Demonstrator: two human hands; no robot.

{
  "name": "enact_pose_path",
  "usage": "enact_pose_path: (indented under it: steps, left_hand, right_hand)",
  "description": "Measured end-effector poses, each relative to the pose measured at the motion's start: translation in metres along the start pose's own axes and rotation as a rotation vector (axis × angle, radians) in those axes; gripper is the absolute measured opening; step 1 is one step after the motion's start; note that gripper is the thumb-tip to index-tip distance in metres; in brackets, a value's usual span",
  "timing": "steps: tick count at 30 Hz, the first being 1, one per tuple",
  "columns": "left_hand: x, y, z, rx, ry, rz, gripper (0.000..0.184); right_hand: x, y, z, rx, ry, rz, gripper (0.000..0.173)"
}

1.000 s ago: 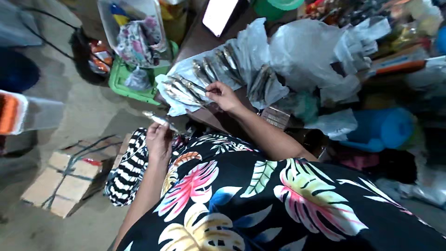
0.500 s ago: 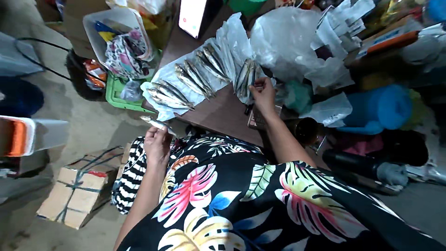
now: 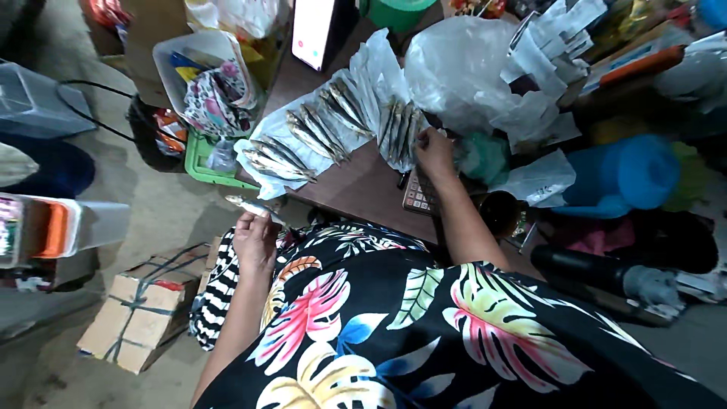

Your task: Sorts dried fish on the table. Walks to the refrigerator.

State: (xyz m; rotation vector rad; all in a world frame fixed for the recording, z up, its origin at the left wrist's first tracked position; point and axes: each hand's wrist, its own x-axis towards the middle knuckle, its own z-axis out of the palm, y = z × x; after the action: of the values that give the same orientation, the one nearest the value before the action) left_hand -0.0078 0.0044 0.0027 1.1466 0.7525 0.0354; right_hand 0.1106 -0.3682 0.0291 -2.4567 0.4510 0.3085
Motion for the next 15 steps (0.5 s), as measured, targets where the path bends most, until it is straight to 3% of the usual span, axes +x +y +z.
enact_pose_path:
  steps: [3, 7, 15]
  left_hand:
    - [-0.001, 0.0, 0.003, -0.013, -0.018, 0.005, 0.016]
    - [-0.003, 0.0, 0.004, -0.013, -0.016, 0.001, 0.018]
    - [-0.002, -0.001, 0.006, 0.013, -0.019, 0.019, 0.018]
  right_hand:
    - [0.0, -0.002, 0.007, -0.02, -0.042, 0.039, 0.047]
    - [0.0, -0.005, 0.009, -0.043, -0.05, 0.083, 0.046]
    - [0.002, 0.007, -0.003, 0.225, -0.074, 0.181, 0.044]
